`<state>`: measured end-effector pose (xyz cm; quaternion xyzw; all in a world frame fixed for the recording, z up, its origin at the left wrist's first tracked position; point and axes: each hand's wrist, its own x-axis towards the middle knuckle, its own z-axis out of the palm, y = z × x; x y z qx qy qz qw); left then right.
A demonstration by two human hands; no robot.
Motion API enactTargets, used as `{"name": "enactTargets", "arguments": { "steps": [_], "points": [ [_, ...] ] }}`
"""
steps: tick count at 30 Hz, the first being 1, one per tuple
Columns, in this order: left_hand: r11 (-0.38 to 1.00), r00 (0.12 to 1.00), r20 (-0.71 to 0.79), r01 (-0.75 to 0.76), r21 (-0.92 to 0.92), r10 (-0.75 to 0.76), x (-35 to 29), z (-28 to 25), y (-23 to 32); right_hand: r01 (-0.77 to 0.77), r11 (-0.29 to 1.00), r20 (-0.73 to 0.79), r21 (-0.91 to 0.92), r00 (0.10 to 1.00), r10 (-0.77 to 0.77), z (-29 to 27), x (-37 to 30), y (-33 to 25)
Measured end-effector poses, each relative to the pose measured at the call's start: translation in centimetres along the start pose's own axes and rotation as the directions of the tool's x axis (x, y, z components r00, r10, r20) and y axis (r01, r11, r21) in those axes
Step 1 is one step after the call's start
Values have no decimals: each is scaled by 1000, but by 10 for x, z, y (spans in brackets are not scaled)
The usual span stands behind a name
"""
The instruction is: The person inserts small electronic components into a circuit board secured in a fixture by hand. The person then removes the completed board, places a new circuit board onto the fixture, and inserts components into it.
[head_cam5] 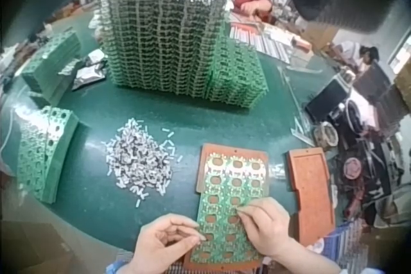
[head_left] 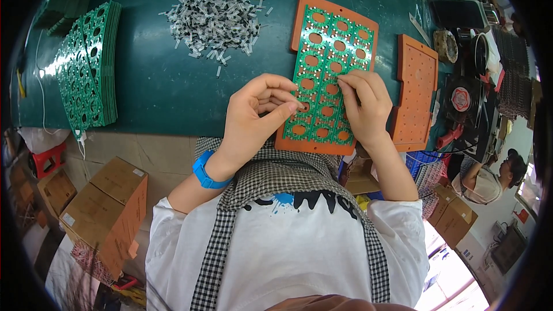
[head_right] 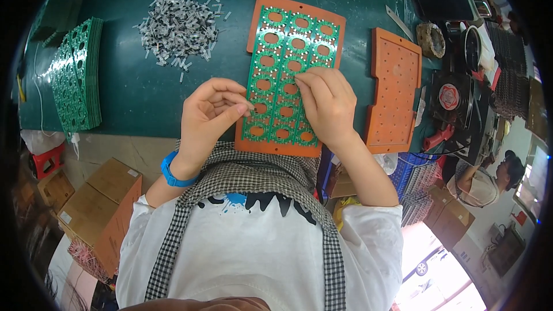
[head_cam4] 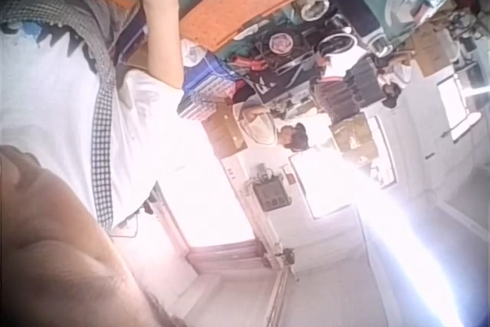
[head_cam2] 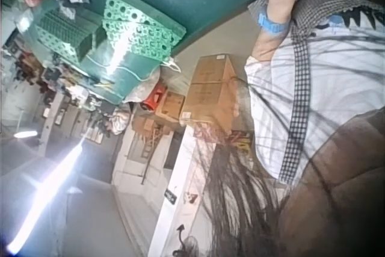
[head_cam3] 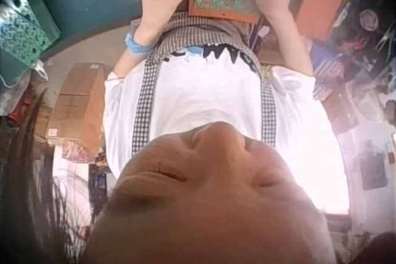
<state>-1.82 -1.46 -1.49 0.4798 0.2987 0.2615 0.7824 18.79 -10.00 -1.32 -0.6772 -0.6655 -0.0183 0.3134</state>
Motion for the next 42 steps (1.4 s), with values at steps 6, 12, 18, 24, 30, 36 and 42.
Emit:
{"name": "enactTargets", "arguments": {
  "steps": [6,12,18,24,30,36,42],
  "points": [
    [1000,1000,10,8,1,-8,-1,0,2,-34,999,-28,-5,999,34,2,-3,-2],
    [1000,1000,1,11,17,-11,-1,0,2,70,996,58,-54,996,-67,-6,-2,1],
    [1000,1000,0,22,19,-22,-5,2,1,177,944,179,-278,975,-130,-24,14,-31],
    [987,977,197,109,-121,-84,-5,8,3,365,903,100,229,913,-395,-20,-2,-31],
    [397,822,-194,-43,917,535,1,-22,17,-221,950,228,218,959,171,-22,35,0],
    [166,834,-130,46,985,537,10,-52,17,-210,959,286,192,946,150,-13,41,19],
    [254,860,-127,-3,967,495,14,-46,22,-223,956,258,190,951,170,-10,39,22]
  ]
}}
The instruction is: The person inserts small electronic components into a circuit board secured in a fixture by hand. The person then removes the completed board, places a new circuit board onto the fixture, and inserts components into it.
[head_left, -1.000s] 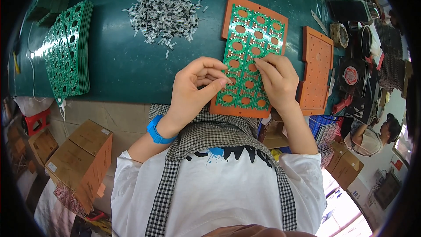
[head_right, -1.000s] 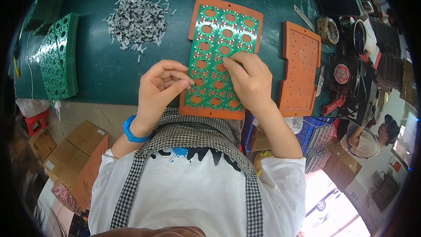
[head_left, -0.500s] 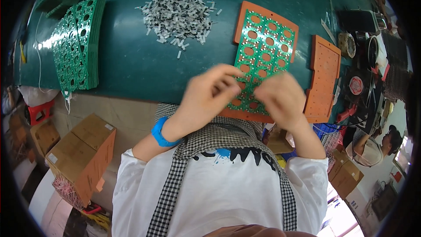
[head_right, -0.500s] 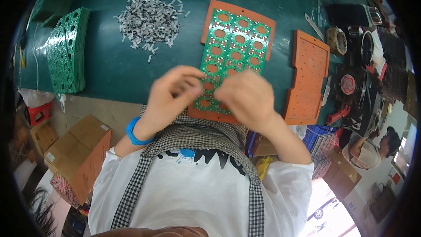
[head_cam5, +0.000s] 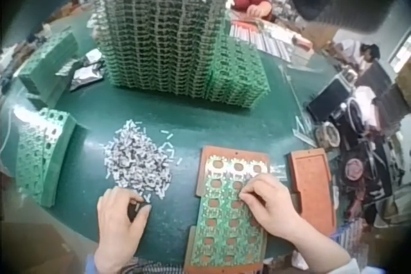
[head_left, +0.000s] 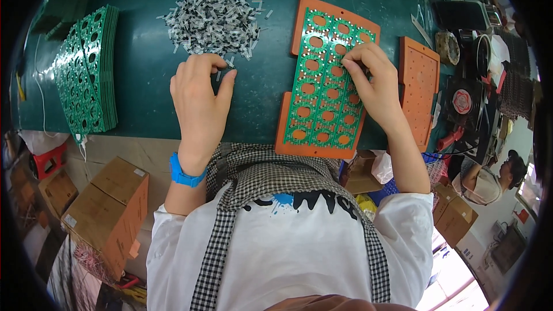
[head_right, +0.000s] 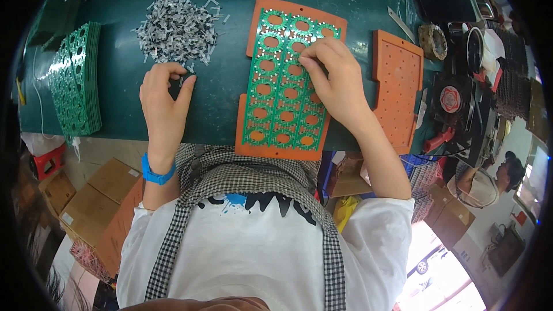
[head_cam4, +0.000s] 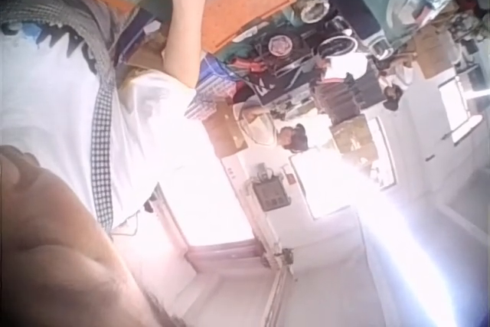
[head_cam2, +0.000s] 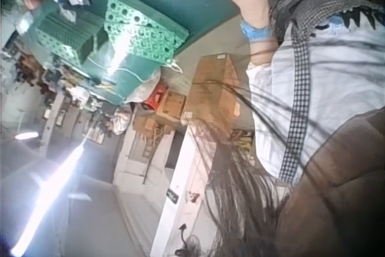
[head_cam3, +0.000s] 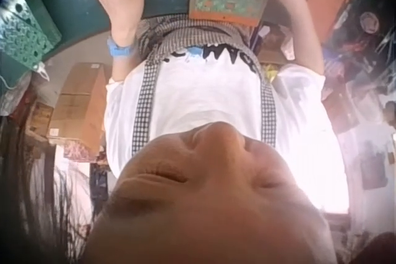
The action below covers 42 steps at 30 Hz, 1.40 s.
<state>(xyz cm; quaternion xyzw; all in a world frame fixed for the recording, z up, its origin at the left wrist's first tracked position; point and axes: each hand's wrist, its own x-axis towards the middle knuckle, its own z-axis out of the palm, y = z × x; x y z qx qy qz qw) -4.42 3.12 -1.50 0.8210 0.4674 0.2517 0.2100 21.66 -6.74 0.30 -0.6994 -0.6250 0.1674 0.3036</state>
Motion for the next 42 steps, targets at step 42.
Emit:
{"name": "enactTargets", "arguments": {
  "steps": [42],
  "points": [
    [942,1000,9,25,-334,-23,25,-5,-7,227,965,43,129,971,-234,0,9,-23]
  ]
}}
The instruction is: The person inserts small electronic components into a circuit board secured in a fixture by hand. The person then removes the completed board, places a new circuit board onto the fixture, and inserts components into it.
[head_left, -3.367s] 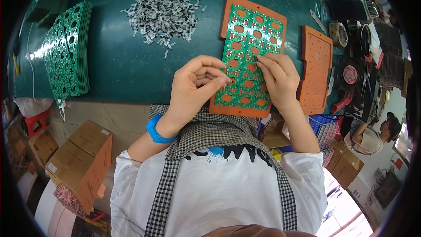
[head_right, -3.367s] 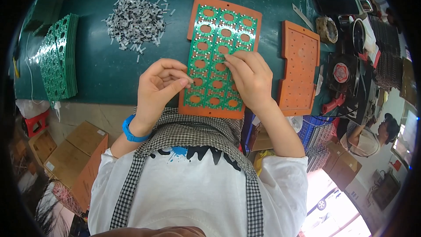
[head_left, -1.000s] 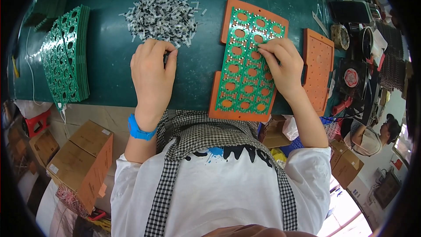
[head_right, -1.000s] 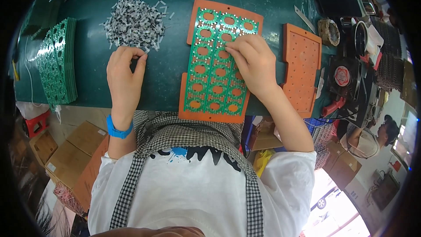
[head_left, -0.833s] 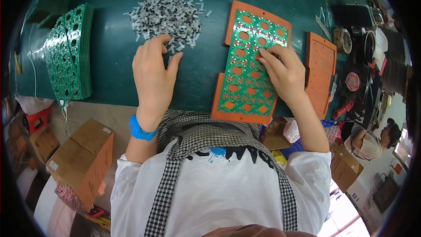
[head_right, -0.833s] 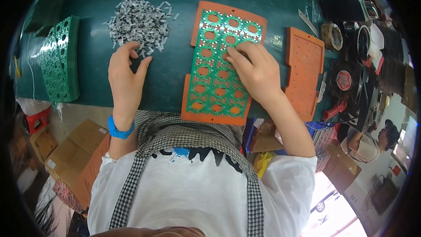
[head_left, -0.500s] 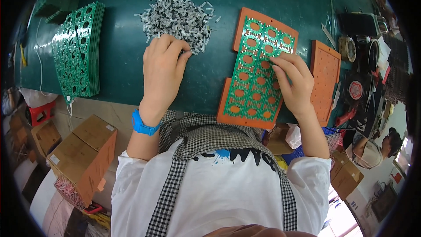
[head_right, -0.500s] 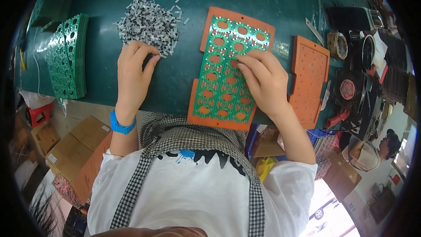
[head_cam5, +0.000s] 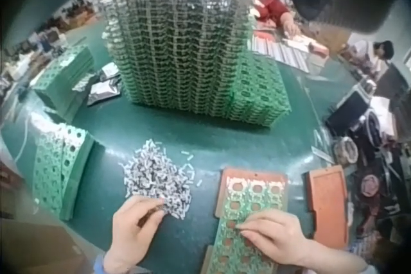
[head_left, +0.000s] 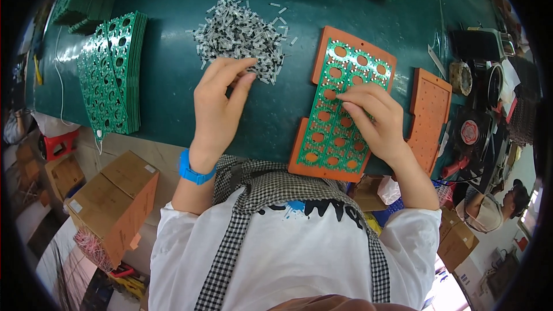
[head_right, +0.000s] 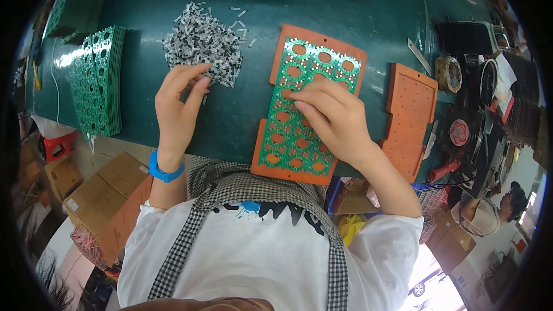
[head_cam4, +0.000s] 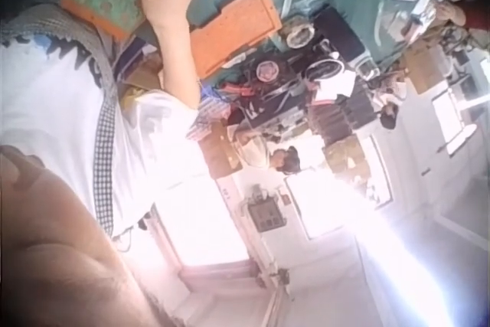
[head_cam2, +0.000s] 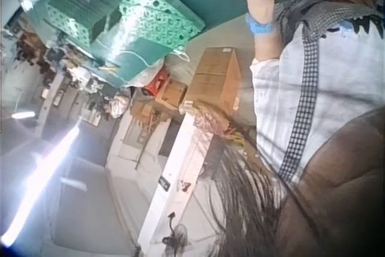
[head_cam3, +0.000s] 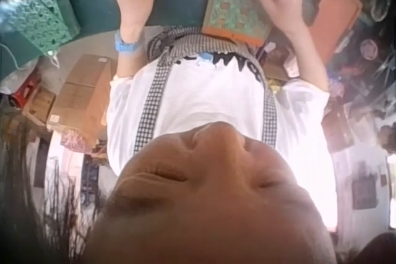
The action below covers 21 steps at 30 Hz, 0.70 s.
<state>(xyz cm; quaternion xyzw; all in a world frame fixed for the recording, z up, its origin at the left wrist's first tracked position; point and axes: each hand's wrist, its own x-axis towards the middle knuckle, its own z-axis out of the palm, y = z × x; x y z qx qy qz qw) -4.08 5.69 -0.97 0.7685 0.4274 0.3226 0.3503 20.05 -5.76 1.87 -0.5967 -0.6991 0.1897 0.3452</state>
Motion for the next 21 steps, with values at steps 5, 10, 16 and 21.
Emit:
{"name": "enactTargets", "arguments": {
  "steps": [5,10,16,21],
  "points": [
    [731,952,191,306,-610,-240,-1,20,14,-126,968,57,217,992,117,17,23,-13],
    [361,867,447,498,-788,-220,-3,30,16,-52,969,-34,241,998,61,32,39,-16],
    [444,865,441,501,-742,-239,-3,30,21,93,993,-98,67,991,-87,34,40,-8],
    [601,893,351,449,-661,-281,-4,29,23,-47,979,-86,196,994,65,33,48,-16]
  ]
}}
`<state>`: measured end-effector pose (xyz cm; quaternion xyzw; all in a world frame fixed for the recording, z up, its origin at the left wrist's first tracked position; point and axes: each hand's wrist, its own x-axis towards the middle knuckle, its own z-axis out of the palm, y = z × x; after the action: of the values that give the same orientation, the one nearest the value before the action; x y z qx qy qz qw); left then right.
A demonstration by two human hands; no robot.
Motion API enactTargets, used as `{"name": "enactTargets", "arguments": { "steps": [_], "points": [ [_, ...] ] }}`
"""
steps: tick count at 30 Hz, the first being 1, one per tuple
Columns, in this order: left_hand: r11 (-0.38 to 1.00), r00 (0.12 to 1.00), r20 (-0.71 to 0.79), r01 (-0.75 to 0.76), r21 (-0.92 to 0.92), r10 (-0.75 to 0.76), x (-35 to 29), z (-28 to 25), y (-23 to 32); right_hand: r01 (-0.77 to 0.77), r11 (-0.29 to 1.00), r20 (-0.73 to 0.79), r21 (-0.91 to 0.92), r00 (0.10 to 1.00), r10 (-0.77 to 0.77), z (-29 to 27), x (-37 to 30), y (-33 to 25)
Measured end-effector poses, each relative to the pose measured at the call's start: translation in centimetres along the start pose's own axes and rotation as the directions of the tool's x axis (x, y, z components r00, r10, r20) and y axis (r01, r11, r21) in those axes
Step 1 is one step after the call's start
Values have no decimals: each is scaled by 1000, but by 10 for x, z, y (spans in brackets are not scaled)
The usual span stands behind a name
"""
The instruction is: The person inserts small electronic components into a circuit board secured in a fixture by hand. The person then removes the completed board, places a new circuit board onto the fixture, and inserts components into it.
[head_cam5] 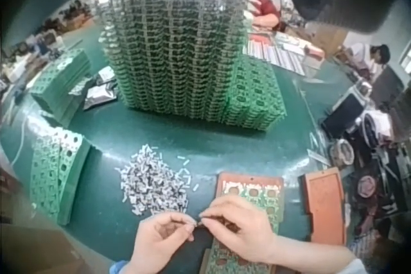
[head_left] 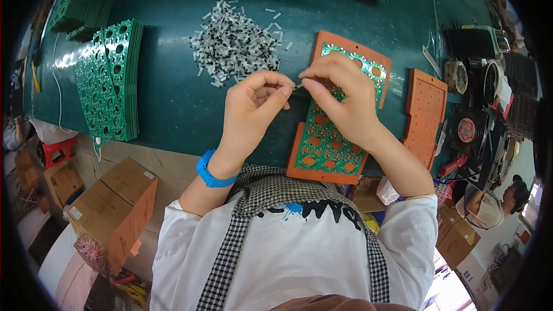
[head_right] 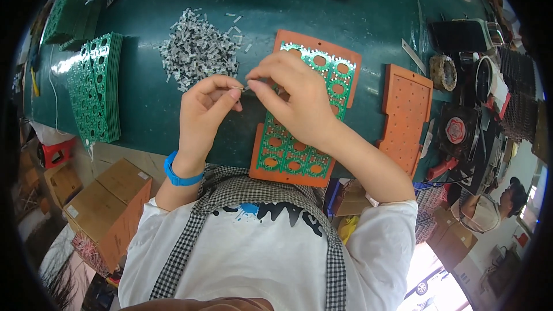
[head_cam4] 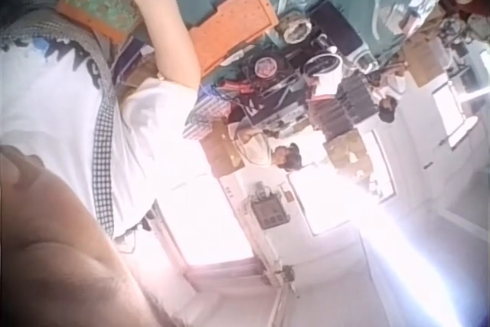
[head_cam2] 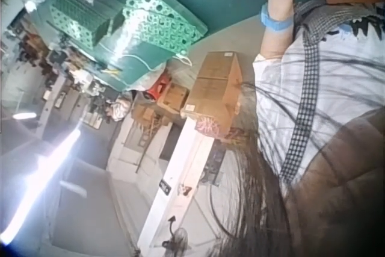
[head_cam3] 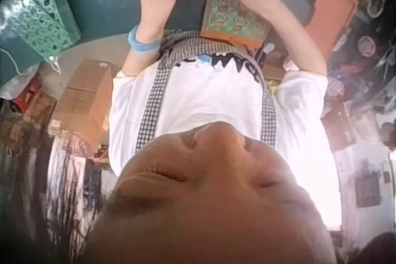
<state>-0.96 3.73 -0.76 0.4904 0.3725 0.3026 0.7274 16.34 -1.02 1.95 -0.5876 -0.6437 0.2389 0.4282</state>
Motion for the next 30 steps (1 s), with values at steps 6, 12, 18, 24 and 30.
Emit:
{"name": "enactTargets", "arguments": {
  "steps": [6,12,18,24,30],
  "points": [
    [994,1000,9,-26,-108,27,1,-3,0,-21,997,66,72,998,16,5,-4,8],
    [993,995,-48,-94,-65,91,2,-6,0,-390,830,162,399,921,354,4,-1,3],
    [441,791,63,-403,802,608,-3,0,12,-323,901,118,289,946,301,0,-4,0],
    [953,989,12,-143,266,145,-18,13,7,522,617,115,-589,810,-576,-6,-19,3],
    [998,998,49,-31,59,28,-23,17,-10,512,658,191,-552,846,-498,-12,-34,-6]
  ]
}}
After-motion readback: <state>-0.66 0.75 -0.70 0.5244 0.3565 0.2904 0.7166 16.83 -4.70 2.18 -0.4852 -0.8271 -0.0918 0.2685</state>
